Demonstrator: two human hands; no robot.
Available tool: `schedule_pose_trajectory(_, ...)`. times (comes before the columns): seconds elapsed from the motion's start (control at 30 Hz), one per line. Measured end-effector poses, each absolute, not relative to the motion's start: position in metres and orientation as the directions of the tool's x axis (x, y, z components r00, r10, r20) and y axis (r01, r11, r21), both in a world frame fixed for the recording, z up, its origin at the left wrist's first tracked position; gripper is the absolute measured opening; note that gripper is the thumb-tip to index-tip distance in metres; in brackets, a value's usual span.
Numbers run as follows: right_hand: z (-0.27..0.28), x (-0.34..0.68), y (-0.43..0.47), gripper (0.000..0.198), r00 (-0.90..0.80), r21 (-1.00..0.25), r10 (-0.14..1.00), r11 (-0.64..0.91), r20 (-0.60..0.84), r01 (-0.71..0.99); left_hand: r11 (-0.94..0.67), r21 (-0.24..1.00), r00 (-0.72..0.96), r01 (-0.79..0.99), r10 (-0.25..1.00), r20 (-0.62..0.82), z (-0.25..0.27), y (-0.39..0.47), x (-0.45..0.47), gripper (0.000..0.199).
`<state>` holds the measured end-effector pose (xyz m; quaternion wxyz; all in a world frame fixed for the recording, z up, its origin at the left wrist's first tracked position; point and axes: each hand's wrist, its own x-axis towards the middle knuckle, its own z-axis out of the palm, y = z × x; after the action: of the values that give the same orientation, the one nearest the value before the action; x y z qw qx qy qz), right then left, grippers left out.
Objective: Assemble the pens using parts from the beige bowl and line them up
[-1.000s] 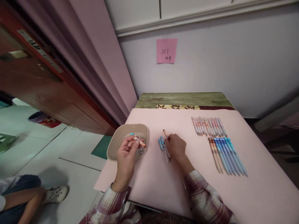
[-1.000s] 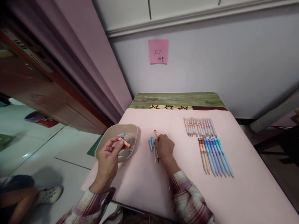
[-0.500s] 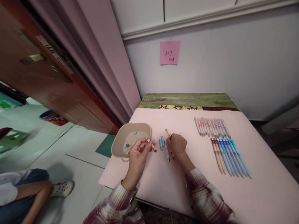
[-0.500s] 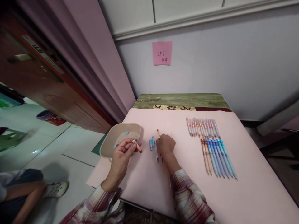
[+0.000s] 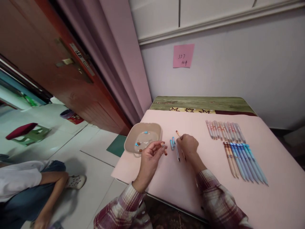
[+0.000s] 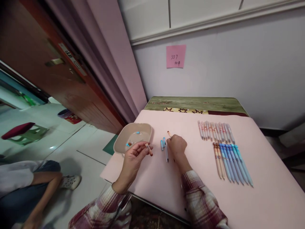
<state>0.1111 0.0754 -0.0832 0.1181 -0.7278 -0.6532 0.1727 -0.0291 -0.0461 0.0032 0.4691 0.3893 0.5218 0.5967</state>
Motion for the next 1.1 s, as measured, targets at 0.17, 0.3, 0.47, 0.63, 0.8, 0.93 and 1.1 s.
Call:
schedule_pose_trajectory(0.17, -0.068, 0.121, 0.067, 0.029, 0.197, -0.768, 0.968, -0.005, 0.158, 0.641, 0.004, 0.978, -0.253, -0.21, 0.966, -0.058, 0.001, -0.06, -0.036, 0.026)
schedule_pose_trajectory(0.3, -0.051, 0.127, 0.049, 0.035, 0.209, -0.972, 0.966, 0.108, 0.152, 0.207, 0.084, 0.946, -0.183, -0.312, 0.972, -0.147, -0.005, -0.068, -0.039, 0.03)
schedule_pose_trajectory(0.47, -0.039, 0.135, 0.029, 0.039, 0.166, -0.987, 0.985, 0.061, 0.036, -0.148, 0.246, 0.797, -0.021, -0.551, 0.951, -0.309, -0.009, -0.073, -0.033, 0.031)
schedule_pose_trajectory(0.63, -0.052, 0.144, 0.023, 0.032, -0.046, -0.82, 0.972, -0.22, -0.232, -0.528, 0.275, 0.742, 0.024, -0.611, 0.944, -0.33, -0.022, -0.075, -0.028, 0.034)
schedule_pose_trajectory(0.8, -0.064, 0.15, 0.007, 0.016, -0.049, -0.681, 0.947, -0.264, -0.318, -0.684, 0.281, 0.739, 0.038, -0.612, 0.944, -0.328, -0.039, -0.081, -0.022, 0.034)
schedule_pose_trajectory(0.93, -0.053, 0.15, -0.016, 0.022, -0.053, -0.722, 0.97, -0.214, -0.239, -0.658, 0.289, 0.743, 0.048, -0.603, 0.943, -0.329, -0.038, -0.089, -0.016, 0.035)
schedule_pose_trajectory(1.1, -0.024, 0.145, -0.045, 0.033, -0.071, -0.874, 0.996, -0.085, -0.058, -0.479, 0.264, 0.798, 0.047, -0.542, 0.958, -0.284, -0.029, -0.098, -0.01, 0.033)
